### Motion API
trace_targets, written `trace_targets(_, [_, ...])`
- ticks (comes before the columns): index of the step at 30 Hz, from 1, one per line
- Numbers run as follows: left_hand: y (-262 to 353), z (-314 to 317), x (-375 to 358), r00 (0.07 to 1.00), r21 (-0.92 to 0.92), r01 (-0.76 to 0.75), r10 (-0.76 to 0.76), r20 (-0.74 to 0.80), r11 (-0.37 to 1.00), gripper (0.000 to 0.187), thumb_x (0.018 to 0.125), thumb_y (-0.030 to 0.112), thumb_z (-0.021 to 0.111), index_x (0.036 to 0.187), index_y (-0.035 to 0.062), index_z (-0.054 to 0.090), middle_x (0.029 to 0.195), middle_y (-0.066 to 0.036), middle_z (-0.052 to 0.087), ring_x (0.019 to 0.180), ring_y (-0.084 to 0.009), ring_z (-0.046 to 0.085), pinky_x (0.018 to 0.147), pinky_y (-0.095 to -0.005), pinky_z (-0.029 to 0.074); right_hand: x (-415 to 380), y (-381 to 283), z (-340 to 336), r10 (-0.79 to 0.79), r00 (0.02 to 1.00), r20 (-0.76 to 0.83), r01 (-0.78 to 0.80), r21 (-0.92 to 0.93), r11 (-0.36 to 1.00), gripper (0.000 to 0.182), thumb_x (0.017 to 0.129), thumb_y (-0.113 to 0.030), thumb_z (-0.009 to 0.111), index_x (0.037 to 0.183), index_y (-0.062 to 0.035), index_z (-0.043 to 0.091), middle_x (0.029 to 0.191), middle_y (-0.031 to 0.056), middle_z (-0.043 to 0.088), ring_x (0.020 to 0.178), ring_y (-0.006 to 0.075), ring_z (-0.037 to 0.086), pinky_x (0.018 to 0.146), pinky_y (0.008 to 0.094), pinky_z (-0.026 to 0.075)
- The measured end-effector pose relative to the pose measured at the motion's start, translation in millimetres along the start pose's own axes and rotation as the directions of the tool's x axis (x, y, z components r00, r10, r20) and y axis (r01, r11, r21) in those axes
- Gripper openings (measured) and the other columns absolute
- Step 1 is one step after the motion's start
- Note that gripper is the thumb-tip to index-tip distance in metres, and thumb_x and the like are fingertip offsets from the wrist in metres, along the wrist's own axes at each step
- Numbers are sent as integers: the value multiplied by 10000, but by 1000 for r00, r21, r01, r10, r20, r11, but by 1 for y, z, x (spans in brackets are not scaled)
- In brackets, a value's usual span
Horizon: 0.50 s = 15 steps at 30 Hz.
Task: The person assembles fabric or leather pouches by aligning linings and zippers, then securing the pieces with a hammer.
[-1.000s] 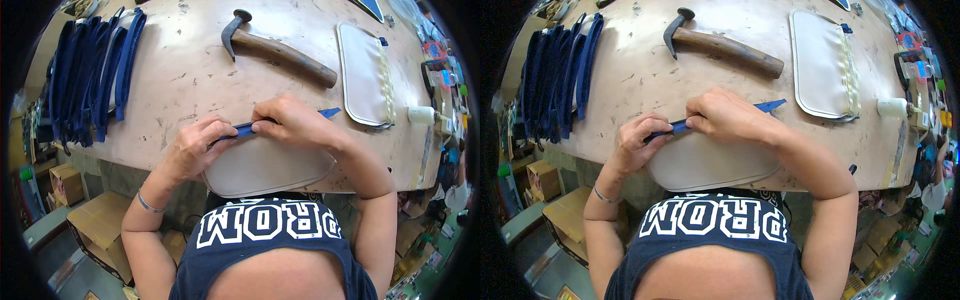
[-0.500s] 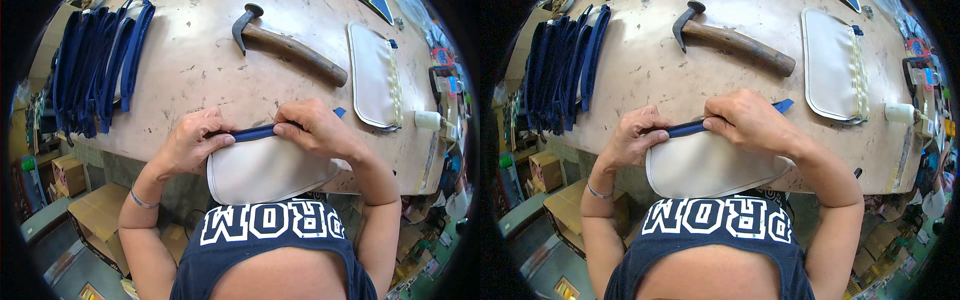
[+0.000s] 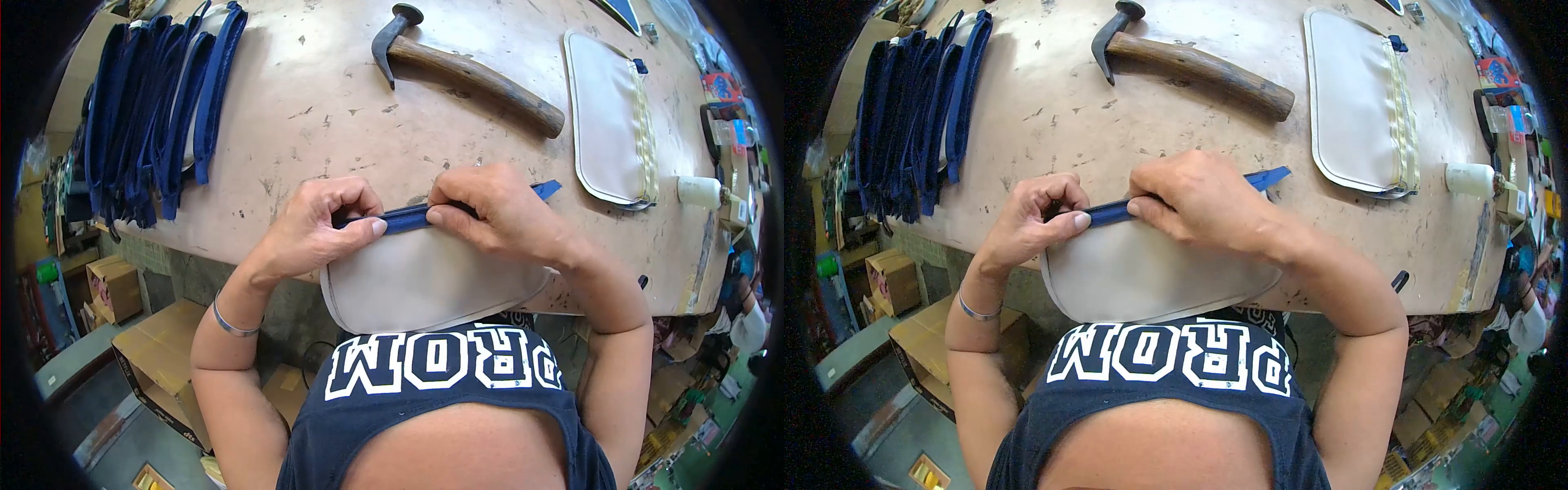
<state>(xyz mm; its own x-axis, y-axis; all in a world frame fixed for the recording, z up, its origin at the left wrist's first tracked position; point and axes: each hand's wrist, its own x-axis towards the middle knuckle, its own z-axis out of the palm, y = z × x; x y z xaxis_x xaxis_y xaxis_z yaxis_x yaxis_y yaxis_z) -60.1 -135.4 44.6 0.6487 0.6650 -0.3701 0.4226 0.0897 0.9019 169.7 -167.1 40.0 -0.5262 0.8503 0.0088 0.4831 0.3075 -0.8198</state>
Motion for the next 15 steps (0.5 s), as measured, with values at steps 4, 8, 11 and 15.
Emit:
trace_targets(4, [12,9,2,1000,-82,6,-8,-20,997,145,805,143,631,838,2,627,628,32,537,578,-44,456,535,-187,379,2,-8,0,23,1000,12,-23,10,1000,109,780,-104,604,762,-8,556,672,150,561,619,287,563,565,346,434])
trace_targets(8, [13,2,3,998,48,-52,50,29,998,160,787,146,637,854,1,618,662,2,557,622,-59,490,561,-212,408,3,-7,6,-45,998,-33,45,17,999,103,773,-99,606,761,-9,557,670,151,562,625,295,567,567,351,438])
trace_targets(11, [10,3,6,994,172,-107,99,55,979,168,777,140,636,861,-3,610,690,-38,564,643,-98,514,590,-240,423,3,-7,10,-65,997,-43,65,-10,998,94,762,-92,606,761,-10,559,671,150,562,633,307,567,571,362,442])
trace_targets(15, [7,10,9,969,265,-245,241,48,932,156,778,128,627,856,-4,598,706,-72,543,655,-153,514,614,-256,418,3,-11,14,-93,991,-95,84,-92,992,79,748,-81,601,765,-13,564,684,149,565,640,318,564,576,372,442])
